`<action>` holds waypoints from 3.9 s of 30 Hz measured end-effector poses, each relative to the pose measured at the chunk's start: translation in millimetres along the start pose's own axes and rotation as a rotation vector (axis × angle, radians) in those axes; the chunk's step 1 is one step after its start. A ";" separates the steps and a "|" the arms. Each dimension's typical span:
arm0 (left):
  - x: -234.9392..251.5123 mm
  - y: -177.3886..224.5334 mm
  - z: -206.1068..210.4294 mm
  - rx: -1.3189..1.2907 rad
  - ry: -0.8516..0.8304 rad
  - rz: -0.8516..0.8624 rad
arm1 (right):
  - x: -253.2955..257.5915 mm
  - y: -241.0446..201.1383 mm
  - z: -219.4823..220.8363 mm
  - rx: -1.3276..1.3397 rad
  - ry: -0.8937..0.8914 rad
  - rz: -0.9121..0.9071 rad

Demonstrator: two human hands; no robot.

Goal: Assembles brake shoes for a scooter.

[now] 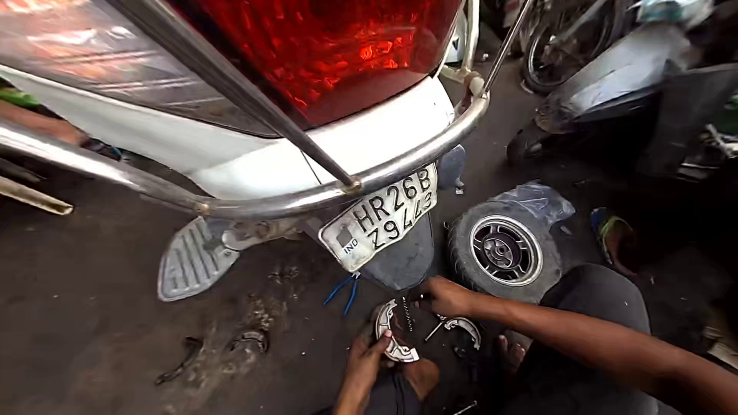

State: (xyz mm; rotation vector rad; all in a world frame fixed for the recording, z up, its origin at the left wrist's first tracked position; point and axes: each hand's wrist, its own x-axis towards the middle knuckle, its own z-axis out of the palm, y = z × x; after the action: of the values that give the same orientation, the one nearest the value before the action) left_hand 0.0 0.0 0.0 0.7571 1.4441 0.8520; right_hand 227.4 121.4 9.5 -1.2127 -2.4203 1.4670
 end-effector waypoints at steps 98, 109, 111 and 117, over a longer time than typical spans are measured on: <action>38.2 -22.6 -7.9 0.202 0.163 -0.004 | 48.9 104.7 82.7 -0.088 -0.165 0.183; 14.8 1.5 13.2 -0.051 -0.072 0.000 | -46.2 13.3 40.2 0.171 0.003 -0.169; 12.2 4.1 14.3 -0.063 -0.094 0.001 | -44.3 11.4 45.3 0.180 0.001 -0.183; 12.8 6.4 17.7 -0.087 -0.106 0.003 | -44.6 19.7 41.7 0.236 0.024 -0.241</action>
State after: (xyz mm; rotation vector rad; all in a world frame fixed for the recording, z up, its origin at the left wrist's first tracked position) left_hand 16.7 15.4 -1.0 0.7276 1.3043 0.8592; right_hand 252.0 67.0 -13.9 -0.8522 -2.2073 1.5952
